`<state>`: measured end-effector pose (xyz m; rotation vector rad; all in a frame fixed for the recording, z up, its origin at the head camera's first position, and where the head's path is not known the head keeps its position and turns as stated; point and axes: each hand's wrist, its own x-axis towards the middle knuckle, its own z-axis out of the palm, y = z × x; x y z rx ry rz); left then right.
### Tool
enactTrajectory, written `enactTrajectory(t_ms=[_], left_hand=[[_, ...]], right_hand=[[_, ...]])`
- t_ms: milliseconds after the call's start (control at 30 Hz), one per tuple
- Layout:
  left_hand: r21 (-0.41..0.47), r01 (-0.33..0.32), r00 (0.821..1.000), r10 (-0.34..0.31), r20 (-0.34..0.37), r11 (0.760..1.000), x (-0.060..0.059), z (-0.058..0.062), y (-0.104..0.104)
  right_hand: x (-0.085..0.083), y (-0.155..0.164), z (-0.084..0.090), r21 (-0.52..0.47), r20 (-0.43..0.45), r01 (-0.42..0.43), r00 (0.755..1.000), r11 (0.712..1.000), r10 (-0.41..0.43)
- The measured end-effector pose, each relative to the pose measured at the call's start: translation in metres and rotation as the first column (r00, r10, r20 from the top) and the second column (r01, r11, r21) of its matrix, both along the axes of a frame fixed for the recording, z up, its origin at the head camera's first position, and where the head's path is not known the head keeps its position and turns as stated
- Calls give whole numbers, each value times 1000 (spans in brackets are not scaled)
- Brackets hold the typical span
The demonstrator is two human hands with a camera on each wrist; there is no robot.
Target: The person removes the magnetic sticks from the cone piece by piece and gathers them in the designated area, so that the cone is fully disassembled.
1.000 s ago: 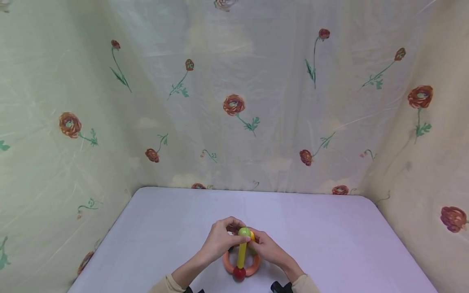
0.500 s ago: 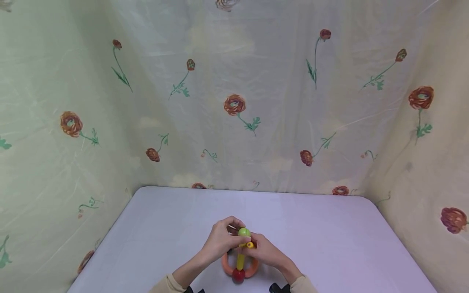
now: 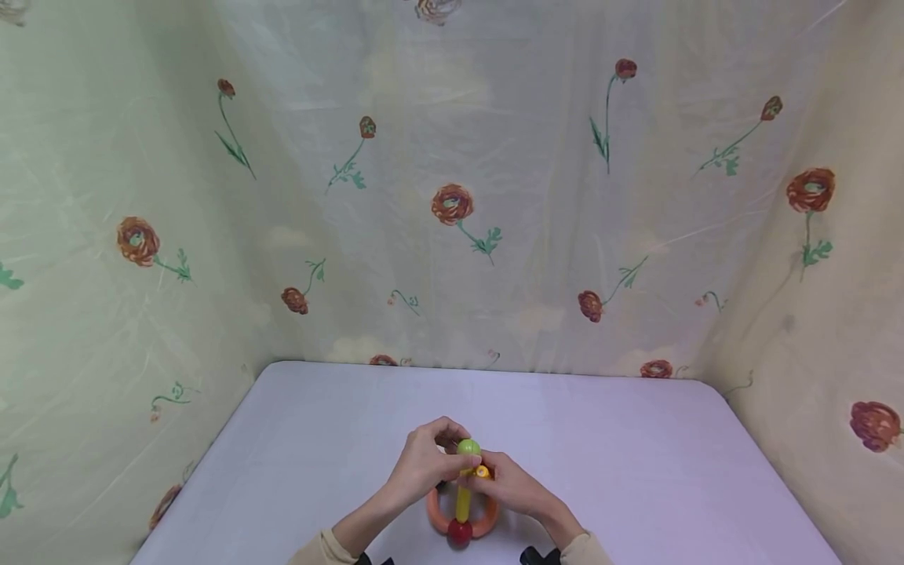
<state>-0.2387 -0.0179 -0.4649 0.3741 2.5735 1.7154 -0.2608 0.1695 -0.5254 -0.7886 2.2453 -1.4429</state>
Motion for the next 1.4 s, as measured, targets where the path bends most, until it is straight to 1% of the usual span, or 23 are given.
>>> enactTrajectory(t_ms=[67,200,367,467,567,700,767,900,1067,1200,1333,1400], left_hand=[[-9,-4,1000,4,-14,1000,0,0,-1],[-7,-10,1000,9,-19,1000,-1,0,-2],[7,-10,1000,10,-7,1000,-3,1,-2],[11,-10,1000,10,-2,1000,-3,1,-2],[14,-10,1000,10,1,1000,-4,1,-3],[16,-10,1000,10,-2,1000,-3,2,-3],[13,-11,1000,11,-2,1000,-3,2,-3],[15,-1,1000,1,9,1000,-1,2,-3],[18,13,1000,-14,22,1000,-1,3,-3],[19,19,999,-19,26,1000,-1,3,-2],[4,15,999,-15,33,1000,-1,2,-2],[-6,10,999,-10,34,1000,-1,2,-2]], right_hand=[[0,0,0,-4,-1,-4,1000,1000,4],[-1,-2,-1,7,-7,8,1000,1000,-8],[-1,-2,0,19,19,50,999,999,-51],[-3,-2,0,2,22,59,998,998,-59],[-5,-1,-1,-28,-8,55,998,998,-55],[-8,0,-1,-63,-11,48,999,997,-49],[-9,1,-2,-67,-1,48,999,997,-48],[-11,3,-3,-66,-10,43,999,997,-44],[-15,6,-4,-72,21,39,999,997,-38],[-17,7,-3,-72,15,45,999,996,-44],[-19,7,-3,-69,26,49,999,996,-47],[-20,8,-3,-69,49,48,998,996,-44]])
